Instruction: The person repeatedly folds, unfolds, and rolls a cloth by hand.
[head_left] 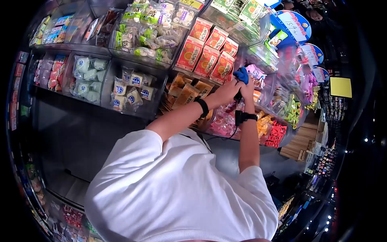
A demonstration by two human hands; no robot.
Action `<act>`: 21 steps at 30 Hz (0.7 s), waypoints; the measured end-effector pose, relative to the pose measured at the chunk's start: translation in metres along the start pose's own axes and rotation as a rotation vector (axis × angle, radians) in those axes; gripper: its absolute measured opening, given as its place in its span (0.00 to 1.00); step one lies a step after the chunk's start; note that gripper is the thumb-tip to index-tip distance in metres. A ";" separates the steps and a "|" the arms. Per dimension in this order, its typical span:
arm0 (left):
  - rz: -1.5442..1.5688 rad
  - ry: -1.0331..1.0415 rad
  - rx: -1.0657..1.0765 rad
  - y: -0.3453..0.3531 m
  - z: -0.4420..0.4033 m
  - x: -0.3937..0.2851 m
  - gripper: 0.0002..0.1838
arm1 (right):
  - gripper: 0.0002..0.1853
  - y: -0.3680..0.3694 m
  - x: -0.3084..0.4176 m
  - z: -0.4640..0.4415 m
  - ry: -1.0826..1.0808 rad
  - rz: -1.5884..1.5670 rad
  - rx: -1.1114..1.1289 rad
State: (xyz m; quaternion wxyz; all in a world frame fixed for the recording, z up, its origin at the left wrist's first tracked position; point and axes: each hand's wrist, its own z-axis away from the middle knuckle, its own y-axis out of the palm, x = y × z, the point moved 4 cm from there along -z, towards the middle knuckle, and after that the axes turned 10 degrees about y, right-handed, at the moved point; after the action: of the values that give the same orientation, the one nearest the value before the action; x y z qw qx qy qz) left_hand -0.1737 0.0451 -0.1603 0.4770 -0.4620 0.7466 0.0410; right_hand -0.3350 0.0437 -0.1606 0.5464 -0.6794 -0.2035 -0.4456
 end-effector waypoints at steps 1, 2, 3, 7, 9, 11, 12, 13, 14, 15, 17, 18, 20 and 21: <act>-0.006 0.029 -0.059 0.003 0.006 -0.001 0.24 | 0.29 0.001 0.009 0.006 -0.030 0.069 0.013; -0.012 0.056 -0.116 0.000 0.009 -0.005 0.24 | 0.28 0.003 0.015 0.010 -0.059 0.135 0.025; -0.011 -0.002 -0.060 0.001 0.011 -0.004 0.22 | 0.28 0.004 0.018 0.014 -0.071 0.155 -0.056; 0.087 -0.210 -0.079 0.002 0.016 0.002 0.21 | 0.27 0.005 0.026 -0.002 -0.052 0.379 -0.113; 0.066 -0.180 -0.115 -0.003 0.015 0.004 0.23 | 0.27 0.005 0.025 -0.016 0.045 0.350 -0.111; 0.103 -0.173 -0.086 -0.006 0.011 0.007 0.29 | 0.29 0.002 0.029 -0.035 0.043 0.410 -0.119; 0.087 -0.176 -0.064 -0.007 0.006 0.009 0.31 | 0.29 0.000 0.026 -0.047 0.062 0.431 -0.119; 0.028 -0.183 -0.073 -0.007 0.003 0.010 0.32 | 0.28 -0.001 0.025 -0.064 0.042 0.480 -0.107; -0.037 -0.187 -0.081 -0.009 -0.005 0.011 0.34 | 0.28 -0.003 0.019 -0.082 0.018 0.524 -0.097; 0.033 -0.272 -0.035 -0.011 -0.012 0.013 0.35 | 0.29 -0.006 0.033 -0.090 0.103 0.551 -0.061; -0.084 -0.236 -0.099 -0.011 -0.025 0.022 0.32 | 0.27 -0.005 0.032 -0.116 0.158 0.582 -0.040; -0.162 -0.259 -0.091 -0.012 -0.033 0.026 0.30 | 0.27 -0.006 0.032 -0.126 0.169 0.573 -0.029; -0.185 -0.312 -0.121 -0.009 -0.043 0.032 0.29 | 0.26 -0.008 0.033 -0.134 0.102 0.538 -0.013; -0.183 -0.370 -0.148 -0.002 -0.045 0.041 0.28 | 0.26 -0.009 0.028 -0.137 0.101 0.525 0.045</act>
State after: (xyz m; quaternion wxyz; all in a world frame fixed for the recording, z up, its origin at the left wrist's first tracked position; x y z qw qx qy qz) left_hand -0.2074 -0.0056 -0.1654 0.5723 -0.5462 0.5963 0.1362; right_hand -0.3797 -0.0861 -0.1321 0.6677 -0.6735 -0.0031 -0.3172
